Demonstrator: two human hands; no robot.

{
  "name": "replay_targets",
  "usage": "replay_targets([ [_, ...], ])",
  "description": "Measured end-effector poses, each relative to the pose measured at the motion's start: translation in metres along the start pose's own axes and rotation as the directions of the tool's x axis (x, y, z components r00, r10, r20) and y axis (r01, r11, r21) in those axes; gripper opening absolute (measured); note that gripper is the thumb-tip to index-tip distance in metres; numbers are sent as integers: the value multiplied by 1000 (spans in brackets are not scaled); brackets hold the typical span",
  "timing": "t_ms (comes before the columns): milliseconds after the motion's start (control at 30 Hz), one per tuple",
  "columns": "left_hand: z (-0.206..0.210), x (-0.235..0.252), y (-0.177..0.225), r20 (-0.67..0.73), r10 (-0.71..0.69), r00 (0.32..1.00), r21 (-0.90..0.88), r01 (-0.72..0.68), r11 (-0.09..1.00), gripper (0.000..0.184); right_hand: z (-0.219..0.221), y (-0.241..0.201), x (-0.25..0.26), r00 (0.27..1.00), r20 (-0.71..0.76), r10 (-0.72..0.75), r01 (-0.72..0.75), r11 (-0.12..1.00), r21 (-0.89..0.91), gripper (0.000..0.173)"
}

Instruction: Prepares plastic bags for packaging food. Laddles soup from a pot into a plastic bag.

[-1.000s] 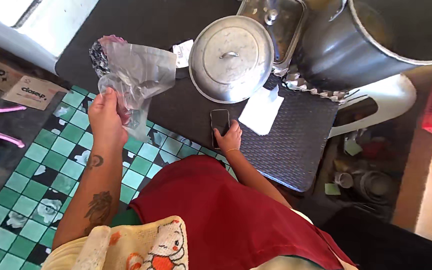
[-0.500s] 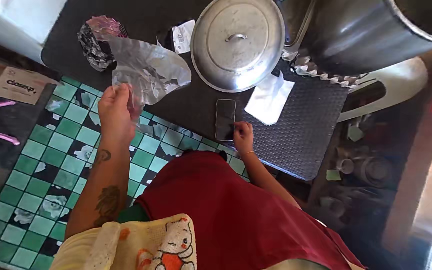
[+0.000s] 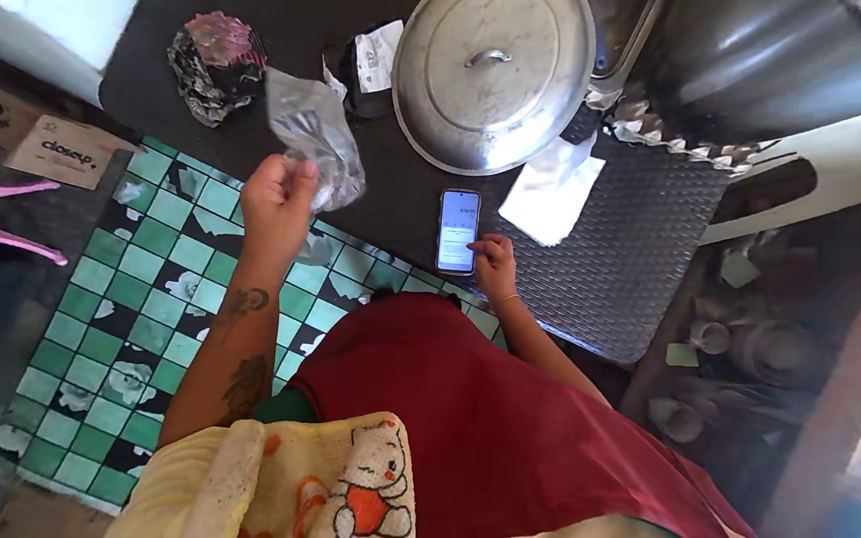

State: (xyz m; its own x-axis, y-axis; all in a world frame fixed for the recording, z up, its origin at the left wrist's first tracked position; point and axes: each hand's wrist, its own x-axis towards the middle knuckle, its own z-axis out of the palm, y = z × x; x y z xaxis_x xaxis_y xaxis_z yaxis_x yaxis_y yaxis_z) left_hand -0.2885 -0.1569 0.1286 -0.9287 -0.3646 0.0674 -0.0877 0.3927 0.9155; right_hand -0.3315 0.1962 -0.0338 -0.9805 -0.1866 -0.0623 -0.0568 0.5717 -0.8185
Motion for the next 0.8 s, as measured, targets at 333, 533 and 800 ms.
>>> replay_targets([
  [333, 14, -1, 3, 217, -37, 975, 249, -19, 968, 26, -9, 8, -10, 983, 55, -175, 179, 979, -94, 21],
  [533, 15, -2, 4, 283, -70, 956, 345, -33, 938, 26, -4, 11, -23, 960, 95, -262, 276, 945, -176, 24],
  [800, 16, -7, 6, 343, -109, 933, 420, -49, 906, 25, 17, -8, -25, 958, 153, -244, 286, 866, -411, 37],
])
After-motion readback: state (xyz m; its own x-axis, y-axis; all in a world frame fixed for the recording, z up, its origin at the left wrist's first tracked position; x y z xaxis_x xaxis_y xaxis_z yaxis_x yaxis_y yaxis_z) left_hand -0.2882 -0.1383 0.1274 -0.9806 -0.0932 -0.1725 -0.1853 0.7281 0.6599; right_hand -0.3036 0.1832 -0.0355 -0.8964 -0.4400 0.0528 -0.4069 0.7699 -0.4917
